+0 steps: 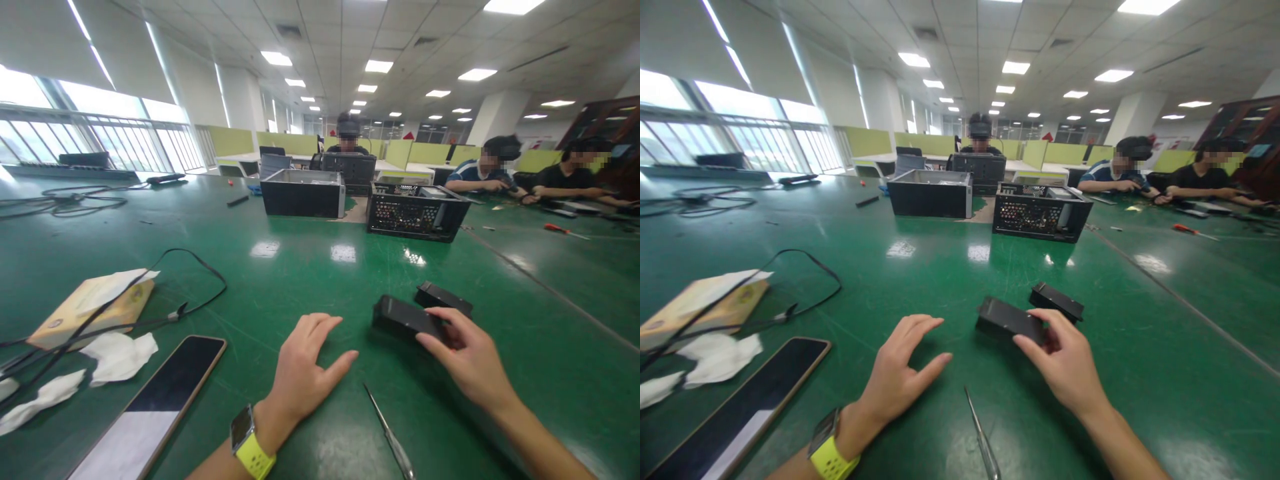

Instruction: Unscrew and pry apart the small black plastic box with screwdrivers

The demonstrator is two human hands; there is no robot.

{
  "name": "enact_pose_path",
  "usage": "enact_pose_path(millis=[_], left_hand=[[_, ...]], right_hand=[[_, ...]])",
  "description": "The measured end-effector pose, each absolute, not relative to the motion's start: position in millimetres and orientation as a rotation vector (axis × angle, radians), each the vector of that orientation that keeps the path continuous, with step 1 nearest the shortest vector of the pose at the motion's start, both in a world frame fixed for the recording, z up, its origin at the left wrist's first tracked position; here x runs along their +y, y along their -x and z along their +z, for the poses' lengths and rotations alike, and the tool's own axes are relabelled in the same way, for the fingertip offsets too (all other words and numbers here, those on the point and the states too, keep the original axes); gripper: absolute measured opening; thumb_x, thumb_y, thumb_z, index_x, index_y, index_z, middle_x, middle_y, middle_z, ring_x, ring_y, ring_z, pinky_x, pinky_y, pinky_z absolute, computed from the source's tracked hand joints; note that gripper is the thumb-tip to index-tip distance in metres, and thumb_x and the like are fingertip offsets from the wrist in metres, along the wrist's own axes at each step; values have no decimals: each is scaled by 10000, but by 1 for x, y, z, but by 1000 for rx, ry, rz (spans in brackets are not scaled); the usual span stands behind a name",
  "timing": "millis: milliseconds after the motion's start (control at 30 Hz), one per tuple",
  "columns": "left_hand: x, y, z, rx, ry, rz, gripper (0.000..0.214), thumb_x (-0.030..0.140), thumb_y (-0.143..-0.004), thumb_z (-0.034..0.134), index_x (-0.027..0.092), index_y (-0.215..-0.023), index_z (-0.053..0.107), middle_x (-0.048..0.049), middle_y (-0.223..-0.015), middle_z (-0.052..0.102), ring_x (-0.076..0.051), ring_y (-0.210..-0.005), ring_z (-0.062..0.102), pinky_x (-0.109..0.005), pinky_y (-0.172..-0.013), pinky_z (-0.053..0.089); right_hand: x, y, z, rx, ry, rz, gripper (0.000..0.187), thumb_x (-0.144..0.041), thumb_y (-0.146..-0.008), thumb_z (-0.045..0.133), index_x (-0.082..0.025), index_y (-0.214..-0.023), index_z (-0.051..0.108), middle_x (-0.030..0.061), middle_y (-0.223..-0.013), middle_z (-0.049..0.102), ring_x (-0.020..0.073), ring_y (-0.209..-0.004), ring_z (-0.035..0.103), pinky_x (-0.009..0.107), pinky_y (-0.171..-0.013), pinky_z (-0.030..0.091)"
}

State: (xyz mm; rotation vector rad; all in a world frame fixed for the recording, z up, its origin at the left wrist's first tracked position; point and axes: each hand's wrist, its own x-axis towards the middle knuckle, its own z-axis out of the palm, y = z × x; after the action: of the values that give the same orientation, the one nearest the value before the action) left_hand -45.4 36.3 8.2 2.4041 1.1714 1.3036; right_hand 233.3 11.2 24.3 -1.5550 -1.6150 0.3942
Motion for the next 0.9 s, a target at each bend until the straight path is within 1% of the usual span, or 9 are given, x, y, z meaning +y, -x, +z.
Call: enact_pose_path(millis=[67, 167, 367, 467, 600, 667, 733, 833, 900], left_hand=[[37, 45, 7, 1160, -2406, 1292, 341, 350, -890, 641, 184, -1181, 579, -111, -1107, 627, -262, -1011, 597, -426, -872, 524], [37, 44, 6, 1155, -2409, 1287, 313, 338, -893, 636, 181, -1161, 595, -108, -1086, 640, -259, -997, 605, -419, -862, 529], [37, 43, 8, 1156, -2414, 1282, 270, 312, -889, 632, 178, -1123, 614, -97, -1027, 670, -251, -947, 624, -398, -825, 537], [37, 44, 7, 1156, -2418, 1262, 278, 309, -888, 634, 175, -1131, 608, -98, -1039, 671, -253, -956, 621, -404, -834, 533], [38, 44, 6, 1156, -2420, 1242, 284, 315, -897, 626, 176, -1143, 599, -98, -1044, 670, -250, -963, 618, -412, -844, 528], [38, 44, 6, 1150, -2426, 1246, 275, 324, -899, 621, 182, -1133, 600, -95, -1034, 674, -247, -951, 622, -411, -836, 530], [38, 44, 6, 1145, -2427, 1251, 267, 328, -899, 617, 188, -1126, 602, -90, -1016, 678, -243, -932, 626, -403, -821, 533], [37, 43, 6, 1148, -2424, 1234, 271, 330, -898, 613, 191, -1132, 602, -83, -983, 679, -235, -898, 627, -387, -791, 535], [37, 43, 5, 1150, -2424, 1213, 275, 329, -898, 611, 193, -1136, 601, -74, -950, 676, -230, -870, 626, -379, -775, 534]], right_hand=[[16, -259, 21, -1421, 1690, 219, 534, -591, -757, 653, -177, -1095, 637, 81, -917, 702, 212, -651, 636, 316, -587, 491], [24, -287, 12, -1367, 1844, -31, 587, -650, -728, 628, -163, -1053, 679, 91, -895, 711, 236, -662, 640, 347, -623, 491], [29, -288, 2, -1505, 1912, -204, 615, -680, -756, 578, -150, -1040, 704, 119, -970, 725, 235, -650, 637, 367, -642, 493], [28, -290, 7, -1491, 1945, -191, 641, -692, -758, 565, -157, -1091, 681, 112, -1053, 716, 226, -637, 644, 376, -661, 496], [29, -318, 13, -1293, 2055, -92, 609, -676, -766, 538, -180, -1089, 680, 108, -971, 725, 252, -596, 635, 431, -678, 473], [31, -333, 10, -1272, 2022, 22, 603, -631, -733, 572, -177, -1115, 677, 114, -991, 720, 252, -602, 647, 430, -682, 478], [36, -343, 4, -1314, 1968, 116, 650, -587, -679, 614, -170, -1174, 662, 114, -1005, 722, 255, -637, 667, 408, -672, 492], [44, -347, -7, -1378, 1909, 216, 671, -524, -638, 648, -171, -1209, 655, 77, -855, 742, 256, -653, 674, 376, -647, 498], [48, -346, -12, -1383, 1882, 253, 634, -508, -639, 660, -172, -1176, 675, 46, -719, 728, 254, -619, 665, 372, -635, 494]])
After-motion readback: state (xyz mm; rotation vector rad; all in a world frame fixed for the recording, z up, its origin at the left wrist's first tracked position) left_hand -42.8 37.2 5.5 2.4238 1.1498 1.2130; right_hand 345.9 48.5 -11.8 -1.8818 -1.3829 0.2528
